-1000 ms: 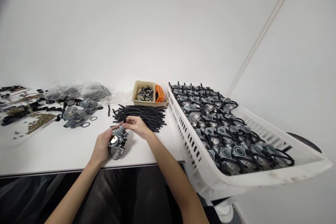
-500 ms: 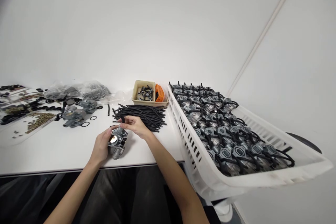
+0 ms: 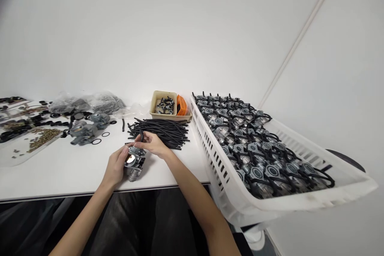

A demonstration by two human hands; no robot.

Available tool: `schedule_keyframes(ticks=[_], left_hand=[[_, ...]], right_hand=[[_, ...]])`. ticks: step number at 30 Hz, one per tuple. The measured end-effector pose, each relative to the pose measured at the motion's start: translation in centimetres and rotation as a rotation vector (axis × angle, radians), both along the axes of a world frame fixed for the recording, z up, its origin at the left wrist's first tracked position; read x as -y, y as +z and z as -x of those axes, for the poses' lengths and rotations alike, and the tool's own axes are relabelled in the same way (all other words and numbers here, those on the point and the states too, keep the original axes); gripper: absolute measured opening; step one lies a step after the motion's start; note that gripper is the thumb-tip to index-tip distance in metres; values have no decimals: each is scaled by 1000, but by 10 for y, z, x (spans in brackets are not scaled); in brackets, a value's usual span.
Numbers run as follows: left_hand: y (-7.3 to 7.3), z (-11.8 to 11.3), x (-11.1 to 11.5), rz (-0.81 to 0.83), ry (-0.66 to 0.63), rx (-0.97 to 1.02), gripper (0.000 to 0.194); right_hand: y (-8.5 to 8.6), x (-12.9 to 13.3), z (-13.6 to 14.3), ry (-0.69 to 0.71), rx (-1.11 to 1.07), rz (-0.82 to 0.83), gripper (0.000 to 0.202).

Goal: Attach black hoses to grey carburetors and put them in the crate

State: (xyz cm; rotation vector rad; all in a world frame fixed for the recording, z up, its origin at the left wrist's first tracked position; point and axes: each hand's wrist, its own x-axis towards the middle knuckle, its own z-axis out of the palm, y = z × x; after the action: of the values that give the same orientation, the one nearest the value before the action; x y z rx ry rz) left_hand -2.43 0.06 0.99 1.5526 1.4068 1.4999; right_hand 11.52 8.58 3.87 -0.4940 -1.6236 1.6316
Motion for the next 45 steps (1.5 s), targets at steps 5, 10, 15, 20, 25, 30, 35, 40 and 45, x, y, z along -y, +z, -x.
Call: schedule_keyframes(ticks=[5,10,15,20,25,30,35,40,45], left_hand=[[2,-1,1,-32,-25,-12,56],[6,-4,4,-31,-18,15,53],[4,-2,3,-68,-7,75,51],[0,0,1,-84,34,95,50],[0,0,1,-85,43,105,47],[-1,0,1,-83,51,91,47],[-3,1,0,-71,70,58,48],[2,0,2,-66,70,-5,50],[6,-2,5,-47,77,-39,54]], right_hand=[[-2,0,0,24,-1,19,45],[-6,-5,-2,46,10,26,47],[-9,-10,-6,116,-30,99,45],[-8,-11,-7,136,-47,164,32],[-5,-8,-8,126,-68,203,26],[-4,-6,-9,107,-57,219,28],[-2,-3,-6,75,-48,163,35],[0,-2,-6,82,2,56,45],[-1,-1,-4,60,28,37,47]])
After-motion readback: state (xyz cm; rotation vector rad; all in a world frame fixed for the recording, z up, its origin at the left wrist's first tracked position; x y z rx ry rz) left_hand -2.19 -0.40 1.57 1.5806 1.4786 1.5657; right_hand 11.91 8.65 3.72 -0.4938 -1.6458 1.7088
